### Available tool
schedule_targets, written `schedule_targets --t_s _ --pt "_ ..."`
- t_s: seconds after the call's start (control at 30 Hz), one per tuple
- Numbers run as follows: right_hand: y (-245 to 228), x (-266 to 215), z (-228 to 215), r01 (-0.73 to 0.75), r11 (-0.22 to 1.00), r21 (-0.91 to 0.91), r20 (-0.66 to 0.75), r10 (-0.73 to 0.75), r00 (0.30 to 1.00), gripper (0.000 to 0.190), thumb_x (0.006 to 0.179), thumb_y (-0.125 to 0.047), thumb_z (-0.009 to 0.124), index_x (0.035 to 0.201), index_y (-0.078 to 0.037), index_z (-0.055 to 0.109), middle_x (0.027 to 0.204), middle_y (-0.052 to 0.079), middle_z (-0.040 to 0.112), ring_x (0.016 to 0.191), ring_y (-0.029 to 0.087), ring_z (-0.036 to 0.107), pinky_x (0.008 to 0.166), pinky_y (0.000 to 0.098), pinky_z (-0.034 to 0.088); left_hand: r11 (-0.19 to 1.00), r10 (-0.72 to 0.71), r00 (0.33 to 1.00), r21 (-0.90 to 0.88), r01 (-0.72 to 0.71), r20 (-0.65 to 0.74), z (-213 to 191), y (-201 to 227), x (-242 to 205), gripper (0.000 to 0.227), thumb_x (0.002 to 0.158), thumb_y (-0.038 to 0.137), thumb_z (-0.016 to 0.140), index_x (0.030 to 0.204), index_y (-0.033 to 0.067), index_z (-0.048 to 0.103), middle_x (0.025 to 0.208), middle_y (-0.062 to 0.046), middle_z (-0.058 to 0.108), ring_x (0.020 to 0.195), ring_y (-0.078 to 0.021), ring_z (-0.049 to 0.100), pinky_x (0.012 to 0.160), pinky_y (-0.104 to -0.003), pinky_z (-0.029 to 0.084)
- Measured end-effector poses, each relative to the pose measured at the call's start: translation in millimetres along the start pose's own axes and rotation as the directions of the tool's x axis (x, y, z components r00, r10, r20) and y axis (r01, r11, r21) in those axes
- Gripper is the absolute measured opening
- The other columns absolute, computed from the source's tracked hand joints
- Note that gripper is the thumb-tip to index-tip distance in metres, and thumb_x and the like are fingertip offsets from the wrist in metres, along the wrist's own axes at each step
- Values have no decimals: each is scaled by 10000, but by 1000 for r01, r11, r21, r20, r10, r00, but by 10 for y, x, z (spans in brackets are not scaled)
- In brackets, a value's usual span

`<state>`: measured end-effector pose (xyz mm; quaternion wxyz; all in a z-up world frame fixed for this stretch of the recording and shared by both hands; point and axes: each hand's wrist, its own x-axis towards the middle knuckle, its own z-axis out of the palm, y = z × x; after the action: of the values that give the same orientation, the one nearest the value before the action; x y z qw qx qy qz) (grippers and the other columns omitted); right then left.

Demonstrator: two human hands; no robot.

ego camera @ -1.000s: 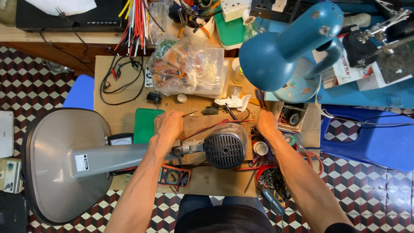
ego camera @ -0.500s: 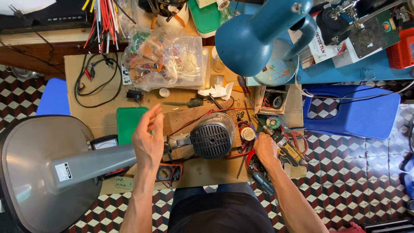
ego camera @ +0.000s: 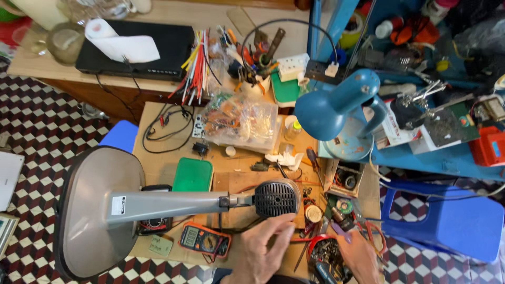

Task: The person disassembles a pedestal fan by removing the rear grille and motor housing using a screwdriver and a power drill. They then reassemble the fan and test it by pressing the control buttons on the base.

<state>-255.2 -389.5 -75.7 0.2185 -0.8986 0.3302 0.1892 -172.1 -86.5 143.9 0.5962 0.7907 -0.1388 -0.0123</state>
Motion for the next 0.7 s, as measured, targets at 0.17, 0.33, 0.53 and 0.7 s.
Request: schedule_targets --t_s 0.17,0.33,0.53,0.7 --pt "29 -85 14 262 735 625 -241 -137 961 374 824 -217 787 1118 6 721 896 253 705 725 259 715 716 355 586 973 -188 975 -112 201 121 103 257 269 300 1011 264 613 1133 -3 675 983 -156 785 921 -224 807 783 -338 649" --pt "-953 -659 147 621 315 718 -523 -345 779 529 805 -146 773 1304 -43 630 962 139 765 714 125 725 723 259 575 848 -310 948 -431 310 72 23 313 544 439 1016 345 536 1357 78 604 1038 -104 761 925 -187 734 829 -313 612" --pt "-2392 -1547 -739 729 570 379 -440 -582 684 477 823 -271 719 1250 -79 632 983 173 772 820 262 797 700 362 627 533 -538 842 -794 293 -50 -319 132 719 427 1011 320 565 1263 -3 685 897 -97 735 769 -142 707 737 -293 623" --pt "-2928 -1833 -1038 563 774 291 -251 -506 825 418 867 -363 679 1222 -141 681 814 149 758 679 326 748 631 428 580 348 -635 772 -895 277 -8 -427 -381 819 338 998 283 590 1198 24 678 768 -23 629 665 -143 638 649 -302 604"
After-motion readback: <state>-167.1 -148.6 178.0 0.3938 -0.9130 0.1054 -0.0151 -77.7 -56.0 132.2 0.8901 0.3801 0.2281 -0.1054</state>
